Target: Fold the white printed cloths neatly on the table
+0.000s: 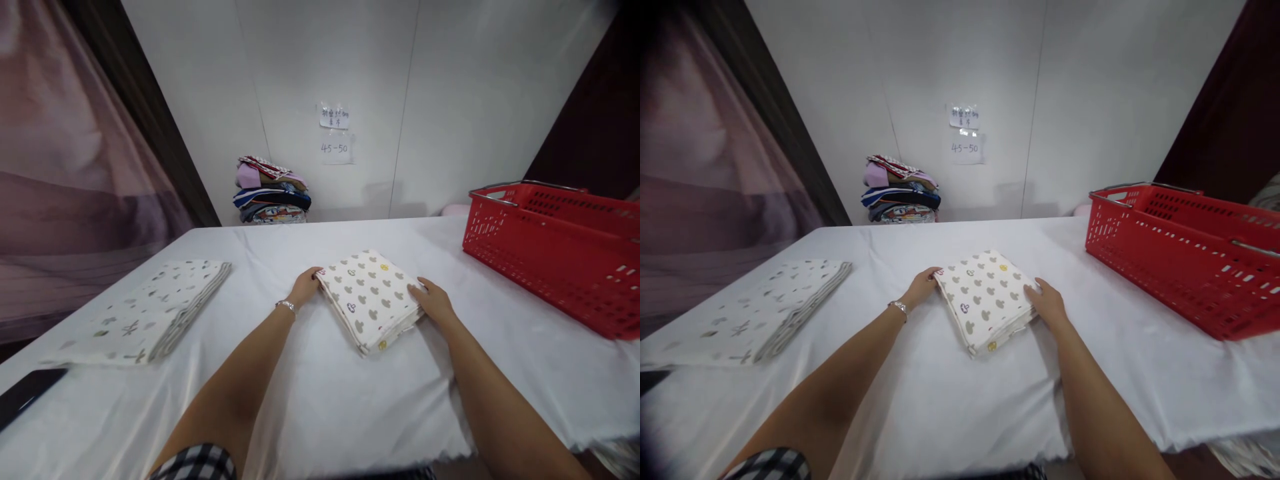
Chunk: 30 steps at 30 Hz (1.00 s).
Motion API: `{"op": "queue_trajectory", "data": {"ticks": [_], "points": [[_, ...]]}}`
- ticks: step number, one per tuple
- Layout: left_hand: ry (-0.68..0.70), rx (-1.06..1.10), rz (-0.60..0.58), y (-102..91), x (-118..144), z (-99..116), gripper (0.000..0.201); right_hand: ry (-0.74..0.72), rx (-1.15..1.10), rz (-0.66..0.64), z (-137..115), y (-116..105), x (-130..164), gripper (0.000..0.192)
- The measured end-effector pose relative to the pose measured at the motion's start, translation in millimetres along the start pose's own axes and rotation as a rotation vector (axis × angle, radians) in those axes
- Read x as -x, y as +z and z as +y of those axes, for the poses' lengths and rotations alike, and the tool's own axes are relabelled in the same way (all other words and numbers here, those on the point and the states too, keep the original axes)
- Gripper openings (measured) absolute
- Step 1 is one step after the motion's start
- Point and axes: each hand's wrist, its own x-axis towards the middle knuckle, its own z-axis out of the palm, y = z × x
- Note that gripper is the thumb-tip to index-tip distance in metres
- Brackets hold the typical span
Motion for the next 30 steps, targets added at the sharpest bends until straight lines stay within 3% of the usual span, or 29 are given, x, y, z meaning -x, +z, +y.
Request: {"op": "queue_trajectory", "data": {"ticks": [6,8,12,14,17,21,24,26,30], "points": [[0.024,0.018,0.112,-18.3,30,-4,0.029,-0.021,-0.258,0.007,-3,4,3,0.068],[0.000,0.014,0.154,-29.8,52,-9,0.027,-0.123,-0.220,0.046,-11,4,7,0.061],[-0.061,0.003,0.183,-45.9,96,-16,0.026,-0.465,-0.086,0.084,-41,6,33,0.047],[-0.081,-0.027,0.181,-49.2,110,-15,0.026,-0.606,-0.089,-0.011,-60,10,56,0.043],[-0.082,-0.099,0.143,-53.0,117,-9,0.026,-0.795,-0.069,-0.275,-85,16,92,0.042],[-0.027,-0.242,0.099,-56.7,115,7,0.038,-0.929,0.045,-0.604,-103,18,119,0.049],[0.158,-0.337,0.079,-51.3,117,20,0.047,-0.936,0.143,-0.708,-107,17,122,0.053],[0.281,-0.422,-0.001,-43.4,120,27,0.046,-0.930,0.186,-0.749,-107,16,121,0.054],[0.310,-0.558,-0.155,-29.5,121,26,0.047,-0.923,0.226,-0.804,-107,14,120,0.055]]}}
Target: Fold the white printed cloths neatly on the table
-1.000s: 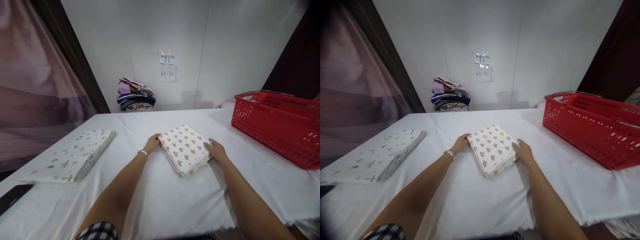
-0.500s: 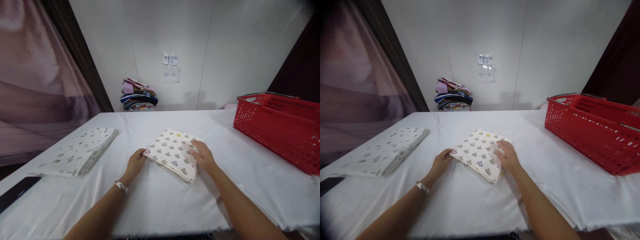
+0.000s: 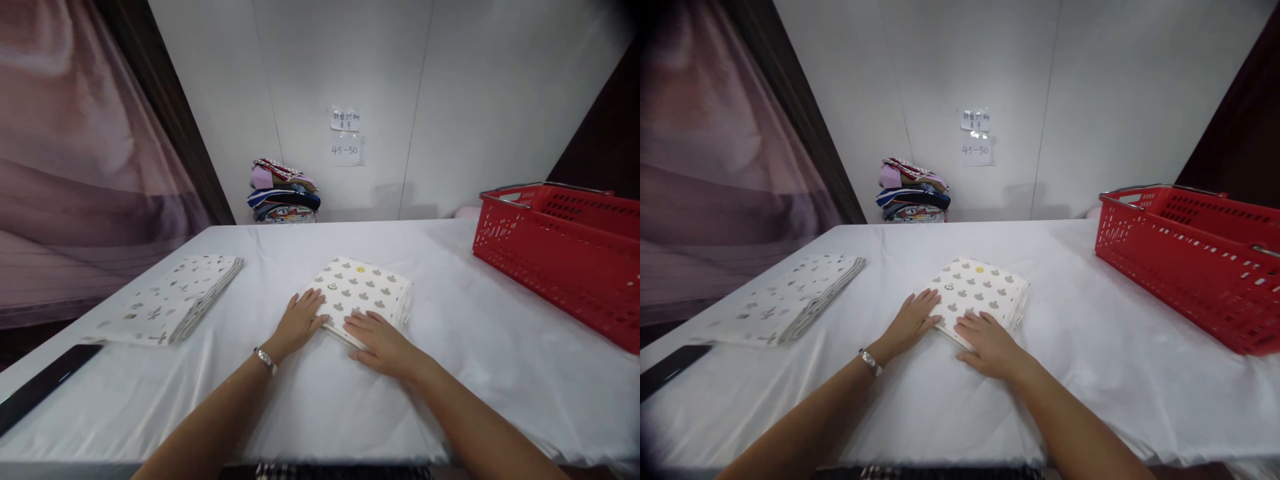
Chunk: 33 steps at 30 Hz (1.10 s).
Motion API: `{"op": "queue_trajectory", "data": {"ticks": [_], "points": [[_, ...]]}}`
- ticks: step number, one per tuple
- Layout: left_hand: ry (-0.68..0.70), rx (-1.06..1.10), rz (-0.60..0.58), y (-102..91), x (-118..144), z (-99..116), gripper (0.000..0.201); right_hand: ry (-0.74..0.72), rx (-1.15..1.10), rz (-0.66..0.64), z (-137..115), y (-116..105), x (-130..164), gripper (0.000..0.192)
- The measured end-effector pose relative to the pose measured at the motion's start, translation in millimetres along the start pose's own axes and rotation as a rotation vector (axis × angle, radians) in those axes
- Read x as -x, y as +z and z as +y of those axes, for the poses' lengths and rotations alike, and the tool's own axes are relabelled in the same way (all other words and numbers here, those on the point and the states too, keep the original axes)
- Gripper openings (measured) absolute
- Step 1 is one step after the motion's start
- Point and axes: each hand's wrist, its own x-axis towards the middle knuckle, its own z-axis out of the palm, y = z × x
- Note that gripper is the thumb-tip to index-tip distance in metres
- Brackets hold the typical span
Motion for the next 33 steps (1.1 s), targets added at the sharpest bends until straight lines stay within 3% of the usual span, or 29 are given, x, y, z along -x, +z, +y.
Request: {"op": "queue_trajectory", "data": {"ticks": [6,11,15,18,21,26,30,33], "points": [[-0.080,0.055,-0.080,-6.1,-12,0,0.042,0.010,-0.029,-0.030,-2,-1,2,0.057],[-0.107,0.017,-0.012,-10.1,-35,9,0.044,0.006,-0.053,-0.014,-1,-2,2,0.056],[-0.113,0.052,-0.113,-2.5,-50,1,0.046,0.004,-0.076,-0.017,-2,-3,3,0.054],[-0.138,0.055,-0.176,-5.4,-69,-1,0.048,-0.002,-0.081,-0.009,-3,-4,3,0.054],[-0.120,0.016,-0.161,-7.7,-95,11,0.055,-0.002,-0.078,-0.016,-4,-4,2,0.056],[-0.043,-0.050,-0.161,19.3,-128,32,0.061,0.001,-0.075,-0.039,-2,-4,2,0.060],[-0.034,-0.081,-0.160,43.7,-133,30,0.062,0.008,-0.080,-0.031,-1,-2,2,0.062],[-0.016,-0.129,-0.169,47.5,-132,26,0.063,-0.008,-0.094,-0.007,-1,-2,2,0.060]]}}
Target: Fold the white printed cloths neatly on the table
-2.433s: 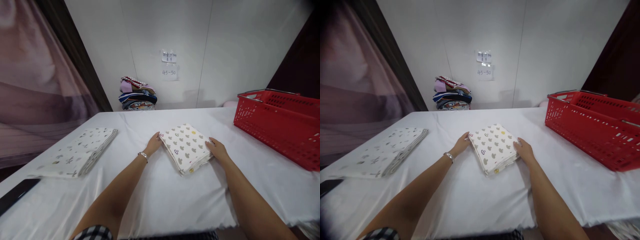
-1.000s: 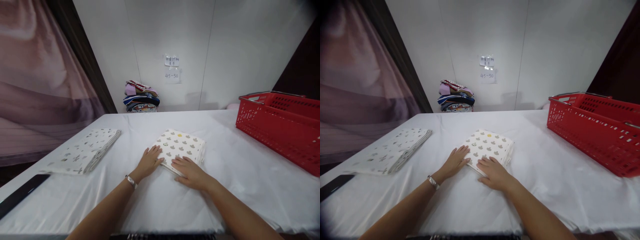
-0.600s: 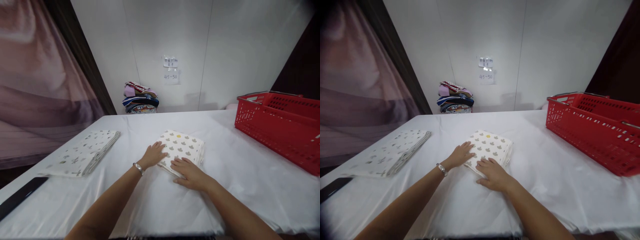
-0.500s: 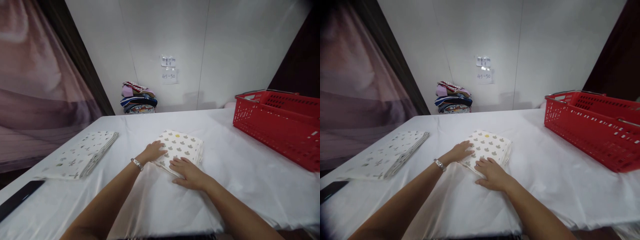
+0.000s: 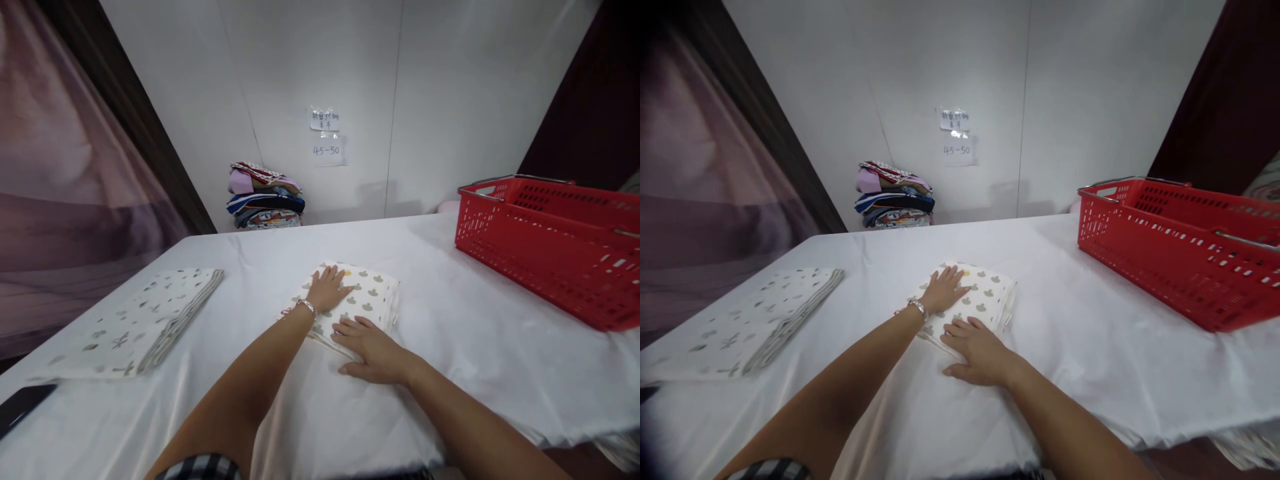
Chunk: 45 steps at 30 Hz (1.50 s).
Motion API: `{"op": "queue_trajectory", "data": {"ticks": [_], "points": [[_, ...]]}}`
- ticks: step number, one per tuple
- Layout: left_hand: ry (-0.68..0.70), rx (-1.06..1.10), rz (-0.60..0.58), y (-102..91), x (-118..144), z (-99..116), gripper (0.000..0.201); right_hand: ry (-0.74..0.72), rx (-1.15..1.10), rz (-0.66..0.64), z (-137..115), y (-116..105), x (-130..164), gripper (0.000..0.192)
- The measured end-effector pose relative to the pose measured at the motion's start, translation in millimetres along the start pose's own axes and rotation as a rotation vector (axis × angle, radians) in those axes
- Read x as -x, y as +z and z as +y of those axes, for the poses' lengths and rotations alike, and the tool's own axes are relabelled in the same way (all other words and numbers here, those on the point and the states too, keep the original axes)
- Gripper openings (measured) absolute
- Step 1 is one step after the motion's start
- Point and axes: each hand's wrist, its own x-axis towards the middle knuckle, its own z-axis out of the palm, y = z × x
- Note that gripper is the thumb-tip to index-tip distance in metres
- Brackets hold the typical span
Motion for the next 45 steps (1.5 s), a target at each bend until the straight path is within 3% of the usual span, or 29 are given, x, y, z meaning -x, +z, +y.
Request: {"op": "queue_trajectory", "data": {"ticks": [2,4,7,9,12,16,27,33,39,45], "points": [[0.002,-0.045,0.000,-0.6,1,-1,0.064,-0.012,-0.013,0.065,3,-2,0,0.053],[0.002,-0.092,0.002,-1.2,1,-1,0.065,0.021,0.015,0.214,11,-7,0,0.045],[0.006,-0.138,0.002,0.0,0,-1,0.068,0.202,0.160,0.494,34,-15,-1,0.042],[0.006,-0.147,0.001,1.0,0,0,0.068,0.347,0.261,0.589,52,-19,-1,0.044],[-0.001,-0.143,-0.006,0.4,0,1,0.066,0.513,0.313,0.543,75,-19,-3,0.046],[-0.011,-0.110,-0.034,-5.9,1,1,0.065,0.599,0.257,0.436,90,-14,-5,0.039],[-0.133,-0.040,0.000,-1.6,4,-19,0.066,0.616,0.265,0.410,95,-9,-6,0.045],[-0.147,0.005,-0.067,-18.2,16,-23,0.063,0.608,0.242,0.426,94,-9,-4,0.045],[-0.348,0.095,0.001,-29.9,51,-45,0.062,0.560,0.214,0.475,101,-5,-4,0.045],[-0.463,0.097,-0.016,-34.9,58,-49,0.055,0.454,0.116,0.581,119,4,-5,0.048]]}}
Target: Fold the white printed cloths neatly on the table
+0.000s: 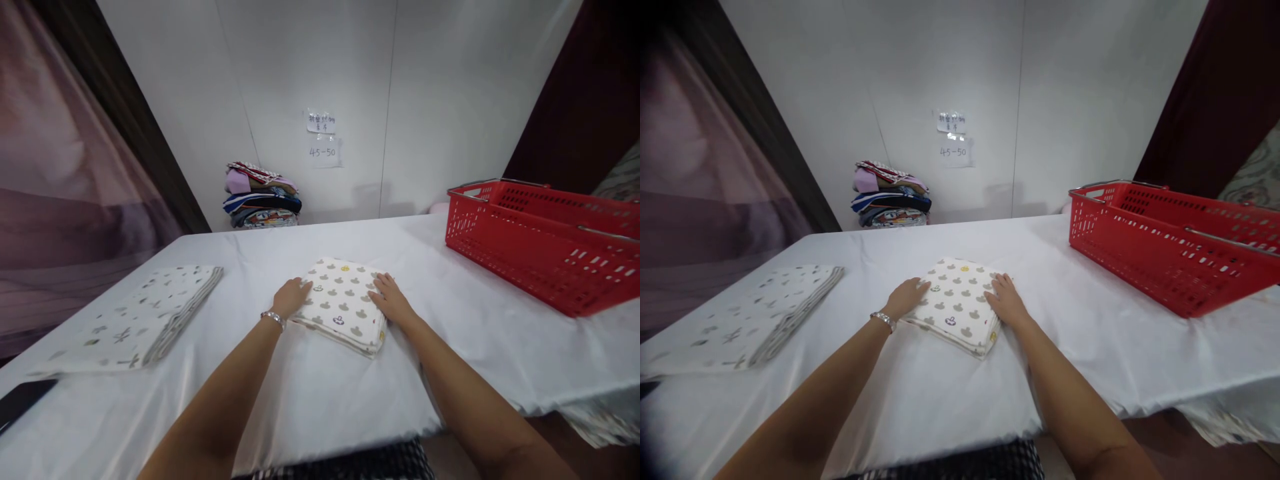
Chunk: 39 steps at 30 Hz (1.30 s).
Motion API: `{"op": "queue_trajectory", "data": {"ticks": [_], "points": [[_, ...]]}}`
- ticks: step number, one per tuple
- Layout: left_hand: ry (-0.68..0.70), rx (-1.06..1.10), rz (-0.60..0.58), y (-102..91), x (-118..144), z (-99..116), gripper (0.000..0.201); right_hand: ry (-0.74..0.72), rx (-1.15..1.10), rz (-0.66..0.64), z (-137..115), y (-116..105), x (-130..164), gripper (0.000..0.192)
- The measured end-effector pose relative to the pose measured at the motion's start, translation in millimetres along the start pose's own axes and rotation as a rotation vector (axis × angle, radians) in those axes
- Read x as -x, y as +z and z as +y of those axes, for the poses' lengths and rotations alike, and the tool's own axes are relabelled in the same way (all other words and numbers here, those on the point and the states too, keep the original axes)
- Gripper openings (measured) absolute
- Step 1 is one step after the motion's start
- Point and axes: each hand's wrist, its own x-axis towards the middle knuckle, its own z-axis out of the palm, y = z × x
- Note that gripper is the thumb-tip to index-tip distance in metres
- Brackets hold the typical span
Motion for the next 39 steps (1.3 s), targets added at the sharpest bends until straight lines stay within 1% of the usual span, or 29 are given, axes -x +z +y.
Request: {"op": "queue_trajectory", "data": {"ticks": [4,6,9,11,14,16,19,22,26,27,29,31,33,36,39], "points": [[0.010,-0.016,-0.047,-3.0,16,-4,0.053,0.004,-0.119,0.024,7,2,-3,0.052],[0.035,0.005,-0.050,-3.6,29,-9,0.052,0.055,-0.151,0.034,8,0,-5,0.057],[0.040,0.094,-0.105,-4.1,49,-20,0.055,0.166,-0.198,0.055,8,-6,-6,0.065],[0.036,0.167,-0.100,-3.4,59,-27,0.055,0.211,-0.273,0.034,7,-10,-4,0.065],[0.060,0.269,-0.018,1.2,71,-35,0.052,0.226,-0.371,0.010,7,-14,-1,0.063],[0.073,0.327,0.030,7.0,77,-38,0.051,0.232,-0.385,0.019,9,-15,2,0.062],[0.098,0.359,0.170,17.4,85,-43,0.048,0.246,-0.399,0.040,10,-15,3,0.060],[0.163,0.365,0.321,24.4,91,-48,0.043,0.275,-0.446,0.112,9,-15,2,0.053],[0.324,0.406,0.431,24.4,100,-49,0.036,0.311,-0.490,0.277,-1,-21,10,0.042],[0.375,0.406,0.444,23.7,102,-48,0.034,0.294,-0.488,0.296,-6,-24,16,0.040],[0.479,0.398,0.452,22.9,106,-47,0.031,0.204,-0.463,0.277,-18,-31,32,0.036],[0.571,0.377,0.443,23.3,108,-45,0.029,0.058,-0.411,0.203,-33,-38,53,0.030],[0.633,0.335,0.418,24.4,109,-44,0.027,-0.091,-0.331,0.106,-46,-43,73,0.027],[0.667,0.275,0.379,25.6,108,-43,0.022,-0.238,-0.165,-0.018,-60,-46,93,0.027],[0.669,0.270,0.360,25.5,107,-41,0.021,-0.300,-0.020,-0.045,-65,-45,98,0.028]]}}
